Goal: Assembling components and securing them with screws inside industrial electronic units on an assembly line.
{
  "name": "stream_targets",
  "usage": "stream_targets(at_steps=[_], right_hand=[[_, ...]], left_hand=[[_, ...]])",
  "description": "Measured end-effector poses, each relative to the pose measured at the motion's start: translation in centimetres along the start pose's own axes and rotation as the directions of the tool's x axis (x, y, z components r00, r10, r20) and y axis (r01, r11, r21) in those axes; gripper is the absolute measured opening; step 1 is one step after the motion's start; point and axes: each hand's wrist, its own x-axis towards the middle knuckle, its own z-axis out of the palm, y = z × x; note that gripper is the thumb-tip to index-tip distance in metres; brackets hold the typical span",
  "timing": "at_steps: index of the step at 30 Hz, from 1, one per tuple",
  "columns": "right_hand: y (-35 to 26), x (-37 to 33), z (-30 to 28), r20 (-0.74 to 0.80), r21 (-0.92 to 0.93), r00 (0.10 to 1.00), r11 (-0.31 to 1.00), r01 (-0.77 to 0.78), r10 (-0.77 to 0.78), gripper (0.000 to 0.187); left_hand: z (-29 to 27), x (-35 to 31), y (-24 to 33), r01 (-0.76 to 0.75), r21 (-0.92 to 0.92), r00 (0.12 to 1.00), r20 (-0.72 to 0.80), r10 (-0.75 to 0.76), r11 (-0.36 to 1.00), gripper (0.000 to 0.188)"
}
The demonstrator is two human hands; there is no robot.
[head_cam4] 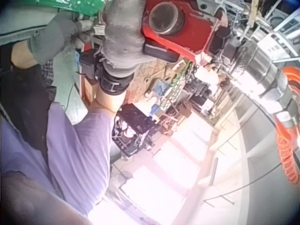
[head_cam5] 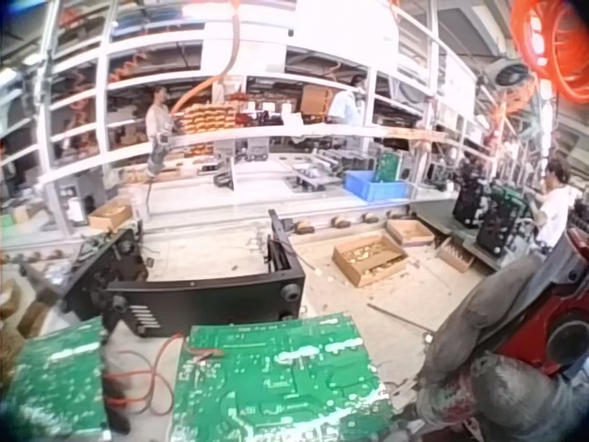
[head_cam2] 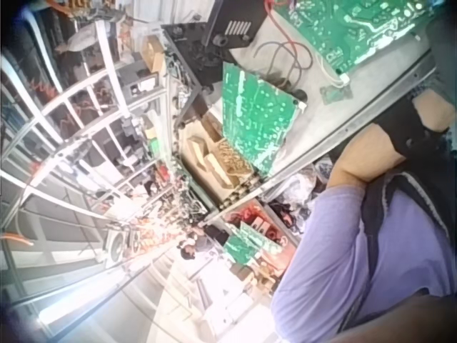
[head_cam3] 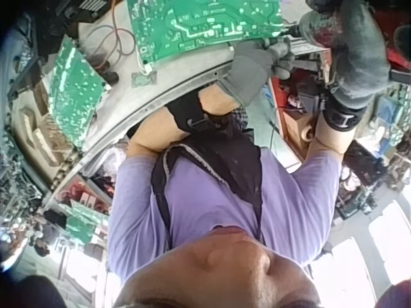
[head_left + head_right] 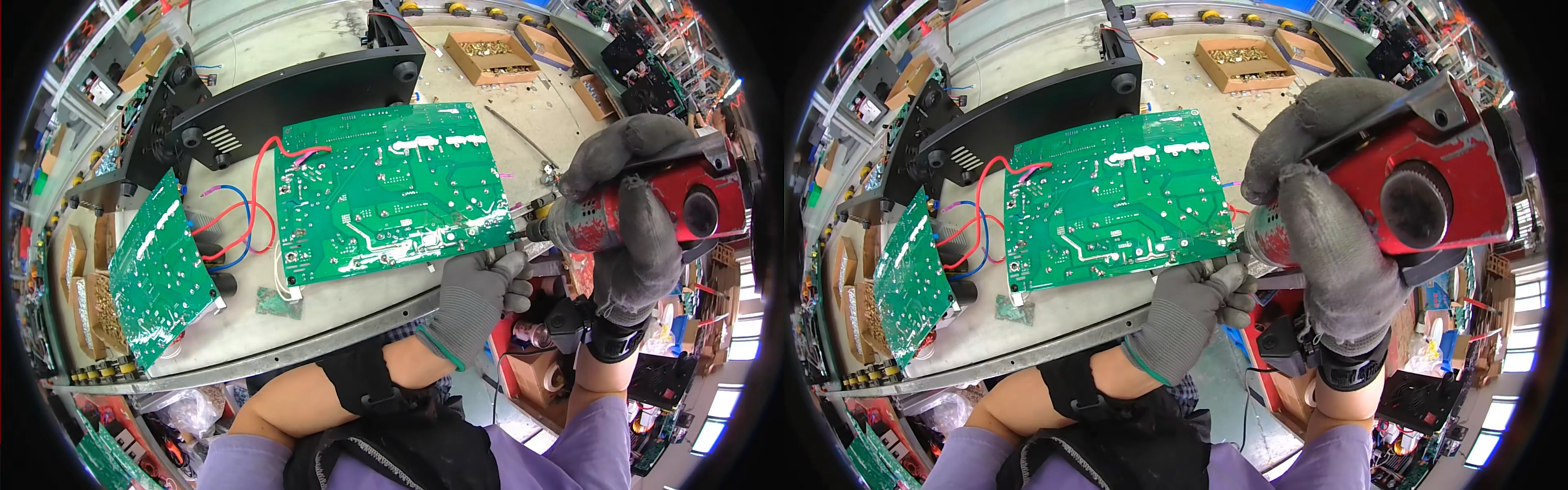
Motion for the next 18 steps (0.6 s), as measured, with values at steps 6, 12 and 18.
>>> stream_targets(at_steps=[6, 12, 18], right_hand=[[-0.01, -0.05, 0.42, -0.056, -0.054, 0.998, 0.998, 0.021, -0.024, 0.039], [0.12, 0.04, 0.48, -0.057, -0.042, 0.998, 0.999, 0.024, -0.026, 0.038], [0.05, 0.13, 0.37, -0.049, -0.012, 0.999, 1.000, 0.000, 0.000, 0.039]], left_hand=[[0.24, 0.09, -0.02, -0.015, 0.029, 1.000, -0.008, 0.015, 0.999, 0.017], [0.41, 0.01, 0.08, -0.014, 0.009, 1.000, -0.007, 0.014, 1.000, 0.017], [0.42, 0.09, 0.12, -0.010, -0.003, 1.000, 0.006, 0.010, 1.000, 0.016]])
